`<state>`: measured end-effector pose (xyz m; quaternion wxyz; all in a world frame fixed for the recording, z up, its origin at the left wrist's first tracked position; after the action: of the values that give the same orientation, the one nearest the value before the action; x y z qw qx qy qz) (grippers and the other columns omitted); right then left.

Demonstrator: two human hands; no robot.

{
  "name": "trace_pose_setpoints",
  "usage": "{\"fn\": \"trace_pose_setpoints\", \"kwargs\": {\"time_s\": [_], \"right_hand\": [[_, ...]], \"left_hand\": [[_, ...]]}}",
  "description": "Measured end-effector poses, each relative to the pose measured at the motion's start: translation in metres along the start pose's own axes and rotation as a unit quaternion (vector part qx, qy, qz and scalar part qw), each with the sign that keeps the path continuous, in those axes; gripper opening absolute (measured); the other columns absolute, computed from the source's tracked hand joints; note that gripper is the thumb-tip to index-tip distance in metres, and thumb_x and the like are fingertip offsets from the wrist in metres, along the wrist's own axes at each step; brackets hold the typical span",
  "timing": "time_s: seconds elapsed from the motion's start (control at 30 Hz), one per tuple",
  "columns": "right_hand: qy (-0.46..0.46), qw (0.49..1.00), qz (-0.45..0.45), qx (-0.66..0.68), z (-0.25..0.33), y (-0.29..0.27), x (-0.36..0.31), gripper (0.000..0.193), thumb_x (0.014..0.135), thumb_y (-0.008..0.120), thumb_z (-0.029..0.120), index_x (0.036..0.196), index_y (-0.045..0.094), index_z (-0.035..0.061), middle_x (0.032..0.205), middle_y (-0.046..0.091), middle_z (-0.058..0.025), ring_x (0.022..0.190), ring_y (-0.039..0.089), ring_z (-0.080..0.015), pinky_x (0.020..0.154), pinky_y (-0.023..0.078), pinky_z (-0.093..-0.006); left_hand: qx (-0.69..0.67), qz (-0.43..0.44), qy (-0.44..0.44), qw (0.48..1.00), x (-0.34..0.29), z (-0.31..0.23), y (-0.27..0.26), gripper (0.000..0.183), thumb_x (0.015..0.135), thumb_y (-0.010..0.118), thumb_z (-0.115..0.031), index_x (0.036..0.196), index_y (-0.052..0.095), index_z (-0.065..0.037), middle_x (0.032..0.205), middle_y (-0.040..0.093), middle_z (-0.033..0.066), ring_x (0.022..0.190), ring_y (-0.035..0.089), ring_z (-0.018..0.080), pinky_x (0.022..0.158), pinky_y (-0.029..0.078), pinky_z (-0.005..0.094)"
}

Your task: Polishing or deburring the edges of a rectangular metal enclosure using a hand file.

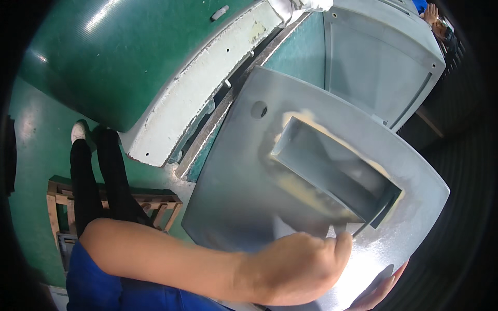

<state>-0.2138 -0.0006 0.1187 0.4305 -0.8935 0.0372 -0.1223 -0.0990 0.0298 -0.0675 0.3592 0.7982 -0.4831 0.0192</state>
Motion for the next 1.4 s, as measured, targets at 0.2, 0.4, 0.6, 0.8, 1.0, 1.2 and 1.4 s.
{"fn": "trace_pose_setpoints", "kwargs": {"time_s": [0.2, 0.4, 0.6, 0.8, 1.0, 1.2, 1.4], "right_hand": [[-0.036, 0.990, -0.121, -0.064, 0.007, 0.014, 0.006, 0.029, 0.088, 0.044, 0.028, 0.107, 0.044, 0.0070, 0.090, 0.055, -0.0258, 0.076, 0.060, -0.0312, 0.062, 0.051, -0.0350], [0.134, 0.990, 0.004, 0.035, 0.007, -0.006, 0.004, 0.031, 0.088, 0.044, 0.028, 0.109, 0.042, 0.0062, 0.094, 0.053, -0.0255, 0.080, 0.058, -0.0311, 0.064, 0.050, -0.0354], [0.222, 0.972, 0.023, 0.075, 0.008, -0.010, 0.008, 0.033, 0.087, 0.044, 0.028, 0.111, 0.041, 0.0054, 0.097, 0.051, -0.0251, 0.083, 0.056, -0.0311, 0.067, 0.048, -0.0357], [0.272, 0.957, 0.035, 0.097, 0.008, -0.008, 0.009, 0.036, 0.087, 0.044, 0.029, 0.113, 0.039, 0.0046, 0.101, 0.049, -0.0248, 0.087, 0.054, -0.0311, 0.069, 0.047, -0.0361], [0.311, 0.943, 0.044, 0.114, 0.010, -0.010, 0.009, 0.039, 0.087, 0.044, 0.029, 0.115, 0.038, 0.0037, 0.105, 0.047, -0.0244, 0.090, 0.052, -0.0310, 0.072, 0.046, -0.0364], [0.344, 0.929, 0.052, 0.125, 0.011, -0.012, 0.008, 0.041, 0.086, 0.044, 0.029, 0.117, 0.036, 0.0029, 0.108, 0.044, -0.0240, 0.094, 0.050, -0.0310, 0.075, 0.044, -0.0368], [0.366, 0.919, 0.061, 0.137, 0.012, -0.009, 0.009, 0.044, 0.086, 0.044, 0.029, 0.119, 0.035, 0.0021, 0.112, 0.042, -0.0237, 0.097, 0.048, -0.0310, 0.077, 0.043, -0.0372]], "left_hand": [[-0.074, 0.027, -0.049, 0.996, -0.007, 0.000, 0.003, 0.018, 0.062, 0.053, 0.000, 0.072, 0.049, 0.014, 0.052, 0.053, 0.0203, 0.048, 0.059, 0.0293, 0.043, 0.048, 0.0298], [-0.048, 0.042, -0.030, 0.998, -0.004, -0.004, -0.016, 0.019, 0.061, 0.054, -0.001, 0.072, 0.051, 0.014, 0.053, 0.053, 0.0200, 0.050, 0.060, 0.0275, 0.044, 0.048, 0.0298], [-0.039, 0.045, -0.018, 0.998, 0.002, 0.000, -0.009, 0.017, 0.060, 0.054, -0.001, 0.069, 0.052, 0.013, 0.056, 0.052, 0.0183, 0.049, 0.060, 0.0259, 0.044, 0.048, 0.0293], [-0.056, 0.023, -0.031, 0.998, 0.003, 0.000, -0.001, 0.017, 0.061, 0.054, -0.001, 0.069, 0.051, 0.014, 0.055, 0.054, 0.0206, 0.049, 0.060, 0.0278, 0.043, 0.048, 0.0303], [-0.063, 0.027, -0.018, 0.997, -0.006, -0.003, -0.002, 0.019, 0.062, 0.054, 0.000, 0.072, 0.050, 0.015, 0.055, 0.055, 0.0212, 0.048, 0.060, 0.0275, 0.042, 0.048, 0.0290], [-0.061, 0.042, -0.034, 0.997, -0.009, -0.004, -0.005, 0.020, 0.062, 0.054, -0.001, 0.072, 0.050, 0.015, 0.053, 0.054, 0.0198, 0.047, 0.060, 0.0266, 0.042, 0.048, 0.0301], [-0.057, 0.027, -0.028, 0.998, 0.005, 0.002, -0.003, 0.020, 0.061, 0.054, -0.001, 0.071, 0.050, 0.016, 0.053, 0.053, 0.0216, 0.046, 0.059, 0.0276, 0.041, 0.048, 0.0299]]}}
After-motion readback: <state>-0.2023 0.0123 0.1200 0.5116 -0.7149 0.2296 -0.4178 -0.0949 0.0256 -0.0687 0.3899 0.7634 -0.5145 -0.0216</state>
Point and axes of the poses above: each hand's wrist, its own x-axis towards the middle knuckle, its own y-axis out of the palm, z = x × y, the point moved 3 cm from there along x, towards the middle knuckle
